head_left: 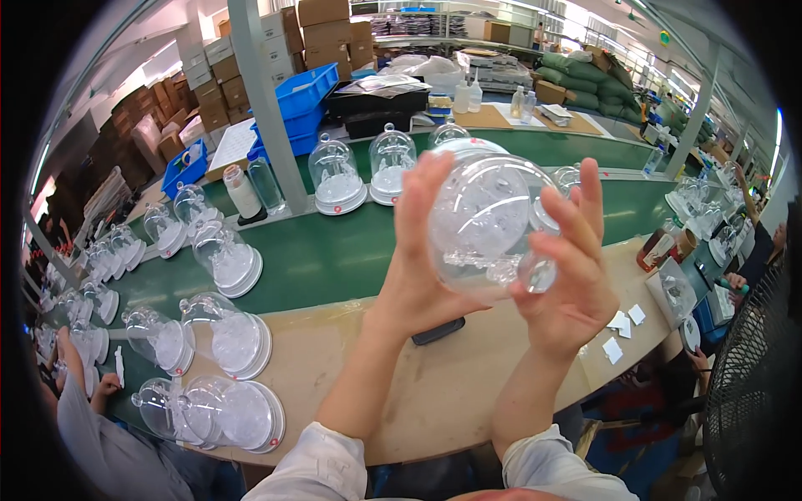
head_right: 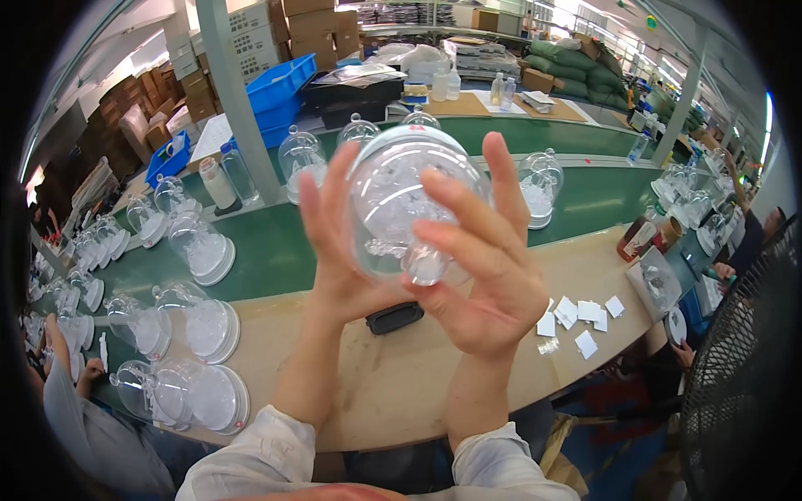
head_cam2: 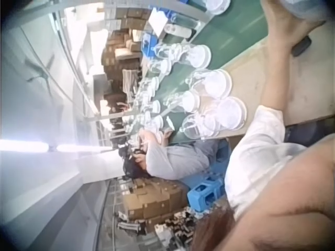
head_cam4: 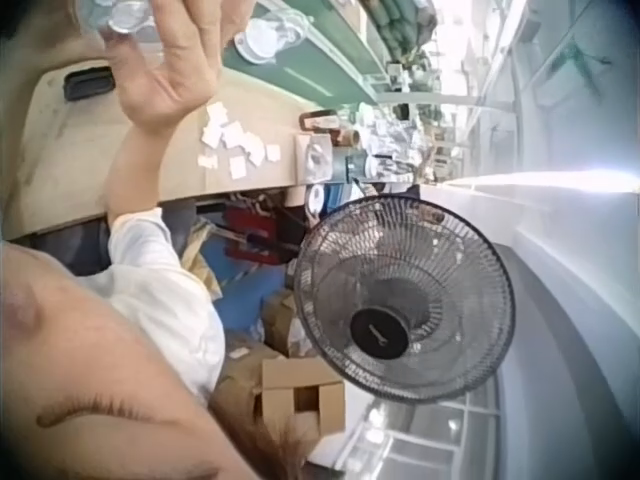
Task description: Assembling decorative glass domes by inserting batteries and attaching base covers.
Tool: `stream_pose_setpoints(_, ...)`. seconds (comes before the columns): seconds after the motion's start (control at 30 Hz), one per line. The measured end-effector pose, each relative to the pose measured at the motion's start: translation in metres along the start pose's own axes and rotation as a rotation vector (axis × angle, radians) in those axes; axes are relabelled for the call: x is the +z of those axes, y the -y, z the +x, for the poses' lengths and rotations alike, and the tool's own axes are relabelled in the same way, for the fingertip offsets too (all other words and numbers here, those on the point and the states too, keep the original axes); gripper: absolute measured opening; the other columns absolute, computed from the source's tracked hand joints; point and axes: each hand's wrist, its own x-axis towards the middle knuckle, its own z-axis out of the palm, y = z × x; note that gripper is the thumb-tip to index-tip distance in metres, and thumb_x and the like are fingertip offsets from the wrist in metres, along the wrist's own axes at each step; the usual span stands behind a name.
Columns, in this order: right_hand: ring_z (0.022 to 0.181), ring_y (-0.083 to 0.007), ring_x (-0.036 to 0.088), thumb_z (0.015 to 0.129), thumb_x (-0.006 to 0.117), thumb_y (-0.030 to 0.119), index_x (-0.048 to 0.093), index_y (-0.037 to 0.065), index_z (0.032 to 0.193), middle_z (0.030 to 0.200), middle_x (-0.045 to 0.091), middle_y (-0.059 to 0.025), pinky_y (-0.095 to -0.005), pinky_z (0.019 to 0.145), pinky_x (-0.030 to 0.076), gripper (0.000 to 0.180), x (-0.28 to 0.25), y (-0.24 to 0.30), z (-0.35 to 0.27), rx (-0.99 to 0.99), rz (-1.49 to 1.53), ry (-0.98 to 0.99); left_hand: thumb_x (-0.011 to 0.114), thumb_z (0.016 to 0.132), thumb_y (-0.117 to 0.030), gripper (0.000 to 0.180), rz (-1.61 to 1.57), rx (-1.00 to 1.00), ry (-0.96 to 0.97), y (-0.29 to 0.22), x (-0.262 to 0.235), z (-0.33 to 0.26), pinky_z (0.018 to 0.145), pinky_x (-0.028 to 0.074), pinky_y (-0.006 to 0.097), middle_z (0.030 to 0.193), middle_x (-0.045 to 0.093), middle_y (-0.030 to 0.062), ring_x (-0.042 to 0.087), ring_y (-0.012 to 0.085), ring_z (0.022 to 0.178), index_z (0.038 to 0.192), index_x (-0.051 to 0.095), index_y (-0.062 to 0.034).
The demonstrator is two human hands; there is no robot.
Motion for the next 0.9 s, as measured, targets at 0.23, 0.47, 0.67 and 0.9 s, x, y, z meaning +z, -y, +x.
stream_pose_setpoints(0.23, 0.141, -0.0513, 0.021, 0.071, 0.079, 0.042, 0.073, 0.011, 0.09, 0.131, 0.057, -0.0206, -0.0577, 0.114, 0.018, 0.037, -0.007, 0.0, -0.002, -0.152, 0.115, 0.001, 0.091, 0.062, -0.034, 0.14, 0.038, 0.093, -0.06, 0.0, -0.008, 0.003, 0.111, 0.03, 0.053, 0.158, -0.003, 0.0257, 0.019, 0.0424, 0.144, 0.153, -0.015, -0.0239)
stream_pose_setpoints(0.47, 0.143, -0.0503, 0.015, 0.094, 0.036, 0.068, 0.071, 0.012, 0.079, 0.141, 0.049, -0.0206, -0.0561, 0.116, 0.015, 0.067, -0.006, -0.001, -0.003, -0.142, 0.267, -0.007, 0.078, 0.075, -0.05, 0.117, 0.171, 0.194, -0.105, 0.015, -0.004, -0.007, 0.113, 0.008, 0.063, 0.154, 0.022, 0.0272, 0.025, 0.045, 0.142, 0.154, -0.004, -0.0228)
stream_pose_setpoints(0.67, 0.143, -0.0488, 0.018, 0.096, 0.022, 0.067, 0.07, 0.011, 0.068, 0.137, 0.053, -0.02, -0.0585, 0.115, 0.015, 0.079, -0.011, 0.002, -0.007, -0.093, 0.38, 0.03, 0.077, 0.076, -0.049, 0.111, 0.257, 0.245, -0.135, 0.015, -0.002, -0.008, 0.113, 0.008, 0.065, 0.15, 0.032, 0.0251, 0.03, 0.0452, 0.139, 0.154, 0.003, -0.0226)
stream_pose_setpoints(0.9, 0.142, -0.0497, 0.02, 0.101, 0.021, 0.057, 0.063, 0.008, 0.122, 0.145, 0.04, -0.0274, -0.0581, 0.114, 0.016, 0.068, -0.012, 0.005, -0.005, -0.013, 0.566, -0.111, 0.093, 0.055, -0.033, 0.129, 0.05, -0.226, -0.051, -0.005, -0.008, 0.0, 0.116, 0.024, 0.048, 0.146, 0.032, 0.0194, 0.035, 0.0365, 0.136, 0.151, 0.01, -0.0105)
